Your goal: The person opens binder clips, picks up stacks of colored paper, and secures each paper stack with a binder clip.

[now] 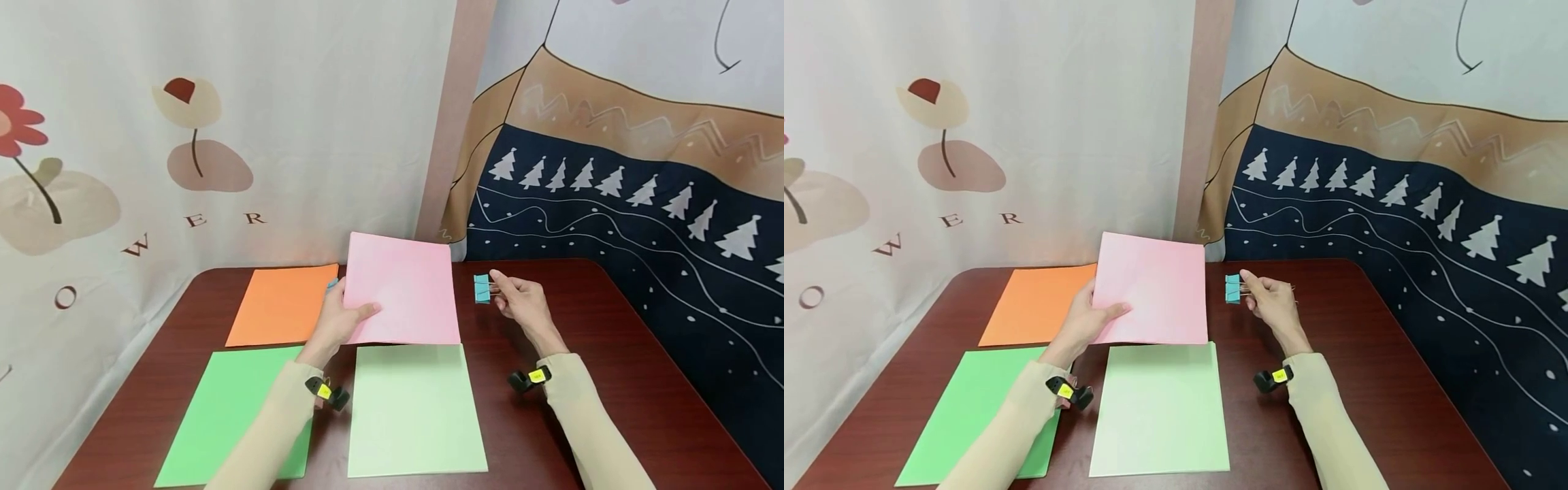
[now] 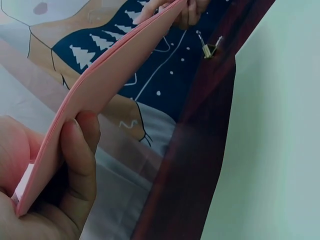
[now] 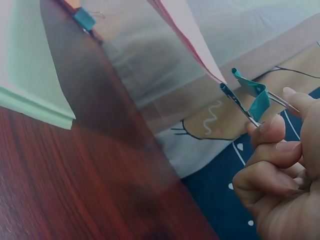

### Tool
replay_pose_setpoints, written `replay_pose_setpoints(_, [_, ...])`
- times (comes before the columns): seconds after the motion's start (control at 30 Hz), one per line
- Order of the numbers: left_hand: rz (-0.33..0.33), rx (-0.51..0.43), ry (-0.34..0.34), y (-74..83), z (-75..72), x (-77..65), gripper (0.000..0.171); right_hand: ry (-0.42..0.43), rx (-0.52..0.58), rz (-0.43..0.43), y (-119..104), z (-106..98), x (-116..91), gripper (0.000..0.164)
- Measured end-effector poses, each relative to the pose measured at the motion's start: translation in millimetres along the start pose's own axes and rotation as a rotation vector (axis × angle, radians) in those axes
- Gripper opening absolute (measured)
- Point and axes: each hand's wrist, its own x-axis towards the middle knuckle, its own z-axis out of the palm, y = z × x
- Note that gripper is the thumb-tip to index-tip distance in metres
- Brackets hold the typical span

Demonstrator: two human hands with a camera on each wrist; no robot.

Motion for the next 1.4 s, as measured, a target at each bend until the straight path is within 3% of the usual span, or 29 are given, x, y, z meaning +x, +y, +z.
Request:
replay_pose_setpoints(0.3, [0.04, -0.07, -0.007, -4.2, 1.4, -7.4, 0.068, -0.018, 0.063, -0.022, -1, 9, -2, 0.054])
replay_pose_setpoints(0.6, [0.038, -0.104, -0.014, -8.7, 4.2, -11.4, 0.072, -0.027, 0.118, -0.038, 1, 16, -4, 0.048])
replay_pose_setpoints(0.93, [0.04, -0.143, -0.022, -11.1, 7.2, -14.1, 0.066, -0.06, 0.149, -0.059, 1, 23, -6, 0.043])
replay_pose_setpoints(1.4, [0.033, -0.134, -0.002, -12.5, 16.0, -15.5, 0.065, -0.059, 0.144, -0.018, 5, 32, -7, 0.05])
